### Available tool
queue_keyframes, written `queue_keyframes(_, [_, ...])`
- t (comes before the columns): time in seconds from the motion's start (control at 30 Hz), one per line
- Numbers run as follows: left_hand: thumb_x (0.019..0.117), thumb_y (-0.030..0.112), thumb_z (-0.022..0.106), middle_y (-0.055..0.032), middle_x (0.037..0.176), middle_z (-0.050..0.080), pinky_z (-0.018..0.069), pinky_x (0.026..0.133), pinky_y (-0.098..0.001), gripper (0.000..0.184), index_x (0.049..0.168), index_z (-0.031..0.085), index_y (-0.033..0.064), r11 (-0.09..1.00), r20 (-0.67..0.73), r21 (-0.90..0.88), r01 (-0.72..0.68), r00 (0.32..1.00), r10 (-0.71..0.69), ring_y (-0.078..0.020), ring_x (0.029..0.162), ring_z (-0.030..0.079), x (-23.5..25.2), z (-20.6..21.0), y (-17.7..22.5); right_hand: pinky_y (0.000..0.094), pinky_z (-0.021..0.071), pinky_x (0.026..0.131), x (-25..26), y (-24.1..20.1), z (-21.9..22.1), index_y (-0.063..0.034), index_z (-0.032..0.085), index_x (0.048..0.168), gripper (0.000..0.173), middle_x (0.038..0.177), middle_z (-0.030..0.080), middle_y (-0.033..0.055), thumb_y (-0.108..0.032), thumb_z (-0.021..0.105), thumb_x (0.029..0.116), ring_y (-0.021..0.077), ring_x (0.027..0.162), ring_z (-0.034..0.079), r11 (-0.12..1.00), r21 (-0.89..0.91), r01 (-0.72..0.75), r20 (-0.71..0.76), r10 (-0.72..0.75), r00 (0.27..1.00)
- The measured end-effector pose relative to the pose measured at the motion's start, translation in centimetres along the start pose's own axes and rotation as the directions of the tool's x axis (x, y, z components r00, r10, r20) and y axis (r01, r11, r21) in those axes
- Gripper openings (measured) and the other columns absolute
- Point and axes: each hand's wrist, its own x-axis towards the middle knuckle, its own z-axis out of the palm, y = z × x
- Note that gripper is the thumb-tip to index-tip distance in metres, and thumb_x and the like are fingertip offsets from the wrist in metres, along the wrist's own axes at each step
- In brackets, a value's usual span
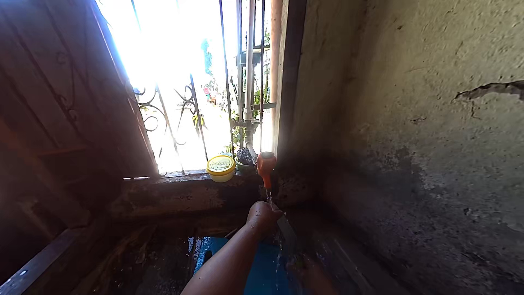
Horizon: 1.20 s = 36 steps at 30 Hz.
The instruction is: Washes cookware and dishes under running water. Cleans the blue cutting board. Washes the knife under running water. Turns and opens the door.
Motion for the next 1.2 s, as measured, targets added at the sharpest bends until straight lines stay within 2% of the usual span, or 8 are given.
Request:
queue_keyframes(0.17, [0.0994,0.031,0.067,-0.0103,0.086,0.07,0.059,0.072,-0.0355,0.028,0.101,0.067,0.0025,1.0,-0.061,-0.022,-0.018,0.998,0.016,-0.017,0.072,0.07,0.7,-0.3,-0.7,0.0516,0.0528,0.089,0.3,-0.3,0.5,0.0008,0.065,0.124,0.04,0.109,0.069,0.0194,-0.026,0.074,0.0954,0.0301,0.095,0.067,1.0,0.005,0.014,-0.069,-0.014,0.997])
queue_keyframes(0.3, [0.098,0.033,0.068,-0.0119,0.089,0.07,0.0577,0.076,-0.0421,0.029,0.096,0.07,0.0046,0.998,-0.131,-0.017,-0.055,0.99,0.052,-0.0216,0.078,0.069,0.6,-0.3,-1.2,0.056,0.051,0.094,0.2,-0.4,0.5,0.0034,0.066,0.122,0.043,0.108,0.07,0.0222,-0.029,0.074,0.0951,0.0346,0.101,0.067,0.999,0.002,0.043,-0.153,-0.042,0.987])
queue_keyframes(0.47, [0.0985,0.035,0.067,-0.012,0.091,0.073,0.06,0.078,-0.0428,0.032,0.102,0.071,0.0028,0.994,-0.079,-0.089,-0.068,0.995,0.061,-0.0216,0.079,0.072,-0.1,1.7,-4.1,0.0567,0.0514,0.09,-0.1,-0.7,1.3,0.0041,0.069,0.116,0.039,0.101,0.07,0.0219,-0.029,0.071,0.0965,0.0339,0.096,0.067,0.99,-0.021,0.139,-0.22,-0.14,0.965])
queue_keyframes(0.63, [0.0983,0.033,0.067,-0.0123,0.1,0.069,0.0562,0.08,-0.0437,0.031,0.109,0.068,0.0032,0.993,0.117,-0.121,0.001,0.993,0.013,-0.0227,0.088,0.068,-1.0,3.9,-6.7,0.0555,0.0519,0.089,-0.8,-1.6,1.6,0.0041,0.069,0.115,0.033,0.1,0.071,0.0216,-0.024,0.066,0.0994,0.0344,0.094,0.068,0.984,-0.067,0.165,-0.221,-0.176,0.959])
queue_keyframes(0.8, [0.1014,0.031,0.064,-0.0124,0.105,0.065,0.0542,0.081,-0.0428,0.03,0.11,0.064,0.0023,0.983,0.19,-0.18,0.034,0.982,0.001,-0.0221,0.092,0.065,-1.4,3.9,-6.6,0.0529,0.0517,0.093,-1.0,-1.9,2.0,0.0051,0.068,0.119,0.033,0.104,0.071,0.0225,-0.023,0.064,0.1012,0.0339,0.097,0.068,0.979,-0.05,0.197,-0.229,-0.203,0.952])
queue_keyframes(1.0, [0.0965,0.015,0.072,-0.0159,0.102,0.071,0.0609,0.081,-0.0399,0.023,0.11,0.067,-0.0027,0.863,0.025,-0.506,0.0,1.0,0.015,-0.0234,0.089,0.072,-1.2,3.3,-5.7,0.0522,0.0499,0.099,-0.5,-1.4,1.6,0.006,0.066,0.125,0.038,0.113,0.07,0.0236,-0.022,0.068,0.0985,0.0343,0.107,0.067,0.975,-0.006,0.224,-0.239,-0.219,0.946])
queue_keyframes(1.13, [0.0988,0.025,0.067,-0.014,0.105,0.067,0.0554,0.082,-0.0438,0.028,0.11,0.067,-0.0002,0.967,0.137,-0.253,0.014,0.99,0.022,-0.0234,0.094,0.066,-1.2,3.7,-6.2,0.0521,0.0504,0.097,-0.5,-1.3,1.7,0.0055,0.067,0.123,0.036,0.11,0.07,0.0232,-0.022,0.066,0.1006,0.034,0.104,0.067,0.975,-0.037,0.221,-0.243,-0.224,0.944])
queue_keyframes(1.2, [0.0962,0.023,0.071,-0.0134,0.1,0.069,0.0561,0.082,-0.0426,0.025,0.106,0.068,-0.0004,0.961,0.098,-0.276,0.005,0.995,0.023,-0.0224,0.091,0.067,-1.0,3.4,-5.9,0.0506,0.051,0.098,-0.4,-1.3,1.6,0.0041,0.067,0.126,0.038,0.112,0.071,0.0213,-0.023,0.066,0.1001,0.0315,0.104,0.068,0.974,-0.013,0.227,-0.238,-0.224,0.945])
